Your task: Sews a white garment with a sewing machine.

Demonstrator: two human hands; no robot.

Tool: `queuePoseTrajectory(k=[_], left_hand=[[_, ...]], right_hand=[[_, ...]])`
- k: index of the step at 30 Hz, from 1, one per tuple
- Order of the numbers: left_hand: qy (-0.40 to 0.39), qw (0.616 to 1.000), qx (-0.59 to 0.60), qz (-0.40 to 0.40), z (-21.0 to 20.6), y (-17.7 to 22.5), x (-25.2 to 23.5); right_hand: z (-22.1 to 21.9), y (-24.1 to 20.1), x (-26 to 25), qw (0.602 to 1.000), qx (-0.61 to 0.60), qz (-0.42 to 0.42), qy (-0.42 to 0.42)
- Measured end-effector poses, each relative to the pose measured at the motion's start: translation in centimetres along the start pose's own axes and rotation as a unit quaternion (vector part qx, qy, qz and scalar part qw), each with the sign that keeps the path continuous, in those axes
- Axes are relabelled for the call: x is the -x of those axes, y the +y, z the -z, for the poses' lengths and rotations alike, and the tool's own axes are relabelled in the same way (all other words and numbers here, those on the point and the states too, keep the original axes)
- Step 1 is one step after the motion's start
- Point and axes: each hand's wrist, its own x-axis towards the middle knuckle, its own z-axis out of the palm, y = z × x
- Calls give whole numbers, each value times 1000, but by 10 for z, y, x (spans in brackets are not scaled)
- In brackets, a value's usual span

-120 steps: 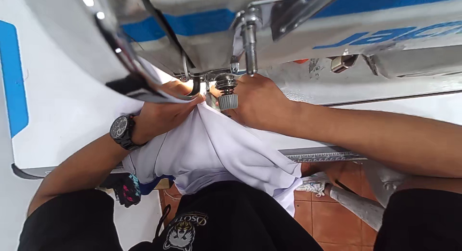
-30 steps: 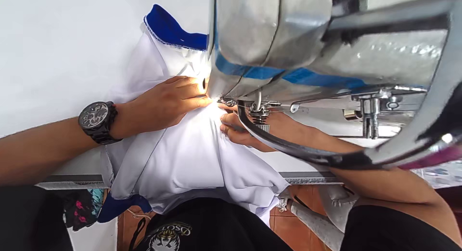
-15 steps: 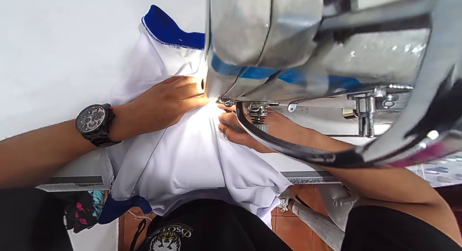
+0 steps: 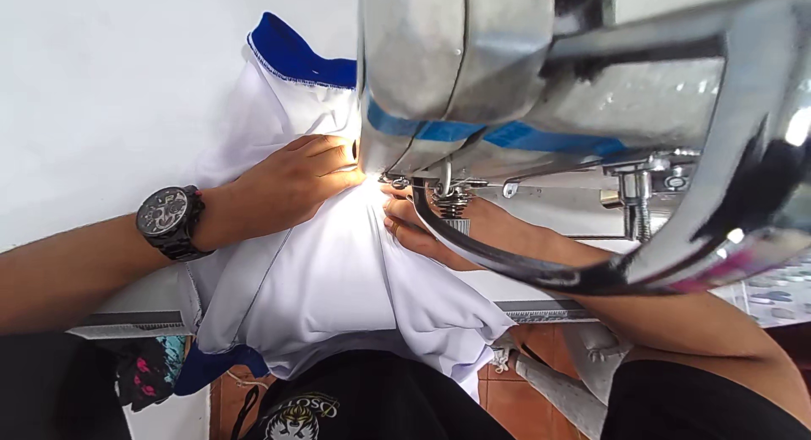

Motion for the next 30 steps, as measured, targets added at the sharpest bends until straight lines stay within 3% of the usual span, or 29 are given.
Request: queuePoseTrajectory(k=[30], left_hand=[[-29, 998, 59, -21, 12, -22, -8]], right_hand=[[-1, 1, 2, 1000, -6, -15, 10]])
